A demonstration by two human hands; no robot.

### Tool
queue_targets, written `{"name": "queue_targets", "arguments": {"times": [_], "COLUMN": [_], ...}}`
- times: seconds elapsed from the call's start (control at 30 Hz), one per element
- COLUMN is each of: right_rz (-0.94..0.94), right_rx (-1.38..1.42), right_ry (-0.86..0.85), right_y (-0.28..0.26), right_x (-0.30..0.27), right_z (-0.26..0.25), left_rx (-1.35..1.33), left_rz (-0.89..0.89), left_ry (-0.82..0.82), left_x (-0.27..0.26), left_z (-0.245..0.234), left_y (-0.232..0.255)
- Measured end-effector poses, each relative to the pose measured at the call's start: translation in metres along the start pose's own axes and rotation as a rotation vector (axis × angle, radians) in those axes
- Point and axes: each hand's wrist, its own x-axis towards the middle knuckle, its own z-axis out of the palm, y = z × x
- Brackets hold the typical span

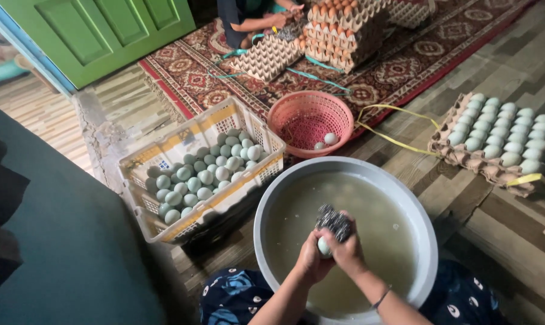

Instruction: Washing individual eggs in a basin of water using a steel wool scrubber and placing them in a basket.

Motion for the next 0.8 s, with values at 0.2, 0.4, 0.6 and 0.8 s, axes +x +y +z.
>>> {"name": "queue_targets", "arguments": {"times": [0.2,0.4,0.6,0.8], "right_rz": [0.106,0.181,0.012,0.017], "right_rx": [0.215,0.202,-0.381,-0.97], "right_ry": [0.071,0.051,0.159,-0.126], "right_y": [-0.002,-0.002,0.066,0.086], "right_x": [0.005,0.023,0.041,0.041], "right_z": [0.0,-0.009,-0.013,-0.015], "left_rx": [0.062,0.101,0.654,1.611], "left_rz": [-0.086,-0.123,0.188,0.191], "left_ry": [0.152,0.185,0.119,0.361], "left_x": [0.007,0.006,0.03,0.052], "left_z": [-0.005,0.0,-0.04,-0.071], "left_y": [-0.002,0.002,-0.013,-0.033]}}
